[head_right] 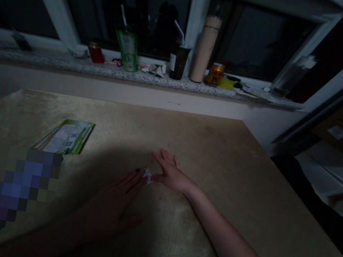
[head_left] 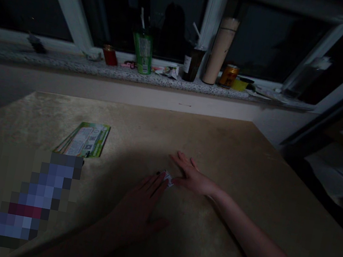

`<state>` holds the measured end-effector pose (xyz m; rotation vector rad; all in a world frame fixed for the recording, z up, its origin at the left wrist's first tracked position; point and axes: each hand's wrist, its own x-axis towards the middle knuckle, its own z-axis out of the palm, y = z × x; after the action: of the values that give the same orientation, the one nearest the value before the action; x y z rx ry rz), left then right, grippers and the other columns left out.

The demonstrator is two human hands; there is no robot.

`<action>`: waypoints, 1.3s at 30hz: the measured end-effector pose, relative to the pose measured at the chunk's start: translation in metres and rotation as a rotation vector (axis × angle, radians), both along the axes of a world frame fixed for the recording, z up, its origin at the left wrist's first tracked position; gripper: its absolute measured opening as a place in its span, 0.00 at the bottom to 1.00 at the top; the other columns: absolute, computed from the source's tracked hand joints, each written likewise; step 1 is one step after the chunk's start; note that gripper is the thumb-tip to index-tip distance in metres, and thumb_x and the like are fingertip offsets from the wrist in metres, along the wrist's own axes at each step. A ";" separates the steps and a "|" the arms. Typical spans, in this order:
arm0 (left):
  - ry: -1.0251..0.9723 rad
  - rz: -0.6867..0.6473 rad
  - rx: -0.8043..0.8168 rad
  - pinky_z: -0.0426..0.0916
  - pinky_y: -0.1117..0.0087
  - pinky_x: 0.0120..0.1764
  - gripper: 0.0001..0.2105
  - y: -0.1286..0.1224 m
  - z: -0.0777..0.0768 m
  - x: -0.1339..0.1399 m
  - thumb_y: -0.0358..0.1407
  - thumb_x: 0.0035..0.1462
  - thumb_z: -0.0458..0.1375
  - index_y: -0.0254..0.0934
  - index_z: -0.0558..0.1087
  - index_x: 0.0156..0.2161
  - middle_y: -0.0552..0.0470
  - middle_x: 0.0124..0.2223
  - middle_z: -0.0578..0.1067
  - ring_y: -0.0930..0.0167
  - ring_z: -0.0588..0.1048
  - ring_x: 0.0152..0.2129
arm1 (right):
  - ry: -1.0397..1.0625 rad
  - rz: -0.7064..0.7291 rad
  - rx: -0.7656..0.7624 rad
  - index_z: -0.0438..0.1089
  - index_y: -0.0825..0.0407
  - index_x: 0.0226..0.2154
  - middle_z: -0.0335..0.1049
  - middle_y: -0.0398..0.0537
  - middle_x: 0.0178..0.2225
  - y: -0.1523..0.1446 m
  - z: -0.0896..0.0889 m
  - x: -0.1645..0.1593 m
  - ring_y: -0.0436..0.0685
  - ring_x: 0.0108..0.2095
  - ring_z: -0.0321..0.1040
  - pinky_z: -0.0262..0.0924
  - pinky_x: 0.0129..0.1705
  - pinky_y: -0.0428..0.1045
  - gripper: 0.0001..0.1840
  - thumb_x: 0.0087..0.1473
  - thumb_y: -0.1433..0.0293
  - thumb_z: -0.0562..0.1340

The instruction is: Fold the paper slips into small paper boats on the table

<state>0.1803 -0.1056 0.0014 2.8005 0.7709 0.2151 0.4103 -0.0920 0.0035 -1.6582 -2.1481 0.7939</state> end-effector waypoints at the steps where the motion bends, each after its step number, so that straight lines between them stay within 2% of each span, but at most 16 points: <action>1: 0.004 0.004 -0.004 0.48 0.55 0.60 0.40 0.000 0.001 0.000 0.53 0.55 0.54 0.36 0.45 0.66 0.43 0.67 0.46 0.58 0.47 0.63 | 0.002 0.011 -0.003 0.42 0.49 0.64 0.32 0.59 0.66 0.000 0.000 0.001 0.60 0.66 0.26 0.25 0.63 0.64 0.42 0.52 0.66 0.63; 8: 0.056 0.010 0.002 0.47 0.57 0.61 0.39 0.000 0.009 0.002 0.52 0.56 0.54 0.34 0.46 0.65 0.43 0.67 0.46 0.61 0.47 0.63 | 0.004 0.007 -0.039 0.44 0.52 0.64 0.31 0.61 0.66 0.000 0.007 0.001 0.59 0.66 0.25 0.23 0.63 0.63 0.42 0.52 0.68 0.63; 16: 0.020 0.004 -0.001 0.47 0.57 0.61 0.39 0.001 0.004 0.000 0.53 0.56 0.53 0.34 0.46 0.65 0.43 0.67 0.46 0.61 0.47 0.63 | -0.028 -0.036 -0.028 0.43 0.51 0.64 0.30 0.60 0.66 -0.001 0.001 -0.004 0.59 0.66 0.23 0.22 0.63 0.63 0.43 0.52 0.62 0.62; 25: 0.037 0.023 -0.045 0.47 0.58 0.61 0.39 0.000 0.010 0.002 0.50 0.55 0.55 0.32 0.48 0.65 0.41 0.66 0.48 0.60 0.49 0.62 | -0.008 -0.098 -0.050 0.47 0.51 0.63 0.31 0.63 0.66 0.001 0.003 -0.009 0.59 0.66 0.25 0.20 0.63 0.63 0.44 0.48 0.65 0.65; 29: 0.029 0.032 -0.066 0.50 0.57 0.60 0.40 0.000 0.008 0.001 0.51 0.54 0.56 0.33 0.48 0.65 0.41 0.66 0.49 0.60 0.49 0.62 | 0.023 -0.107 -0.057 0.49 0.50 0.62 0.32 0.62 0.66 0.002 -0.001 -0.009 0.60 0.66 0.25 0.19 0.63 0.63 0.43 0.47 0.65 0.66; 35: 0.030 0.027 -0.018 0.49 0.57 0.60 0.40 0.000 0.005 0.001 0.51 0.53 0.56 0.34 0.48 0.65 0.42 0.66 0.49 0.59 0.49 0.62 | 0.043 -0.141 0.003 0.53 0.50 0.61 0.35 0.60 0.66 0.000 -0.006 -0.011 0.60 0.66 0.29 0.20 0.63 0.62 0.40 0.48 0.63 0.65; 39: 0.070 0.022 0.037 0.47 0.57 0.61 0.36 0.000 0.009 0.002 0.51 0.57 0.52 0.31 0.51 0.64 0.40 0.66 0.50 0.61 0.50 0.62 | 0.051 -0.162 0.031 0.52 0.48 0.61 0.37 0.58 0.66 -0.002 -0.005 -0.014 0.60 0.66 0.30 0.21 0.63 0.62 0.40 0.48 0.62 0.65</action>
<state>0.1828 -0.1052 0.0102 2.8496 0.8217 0.1368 0.3966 -0.0939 -0.0015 -1.7501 -1.9527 0.7428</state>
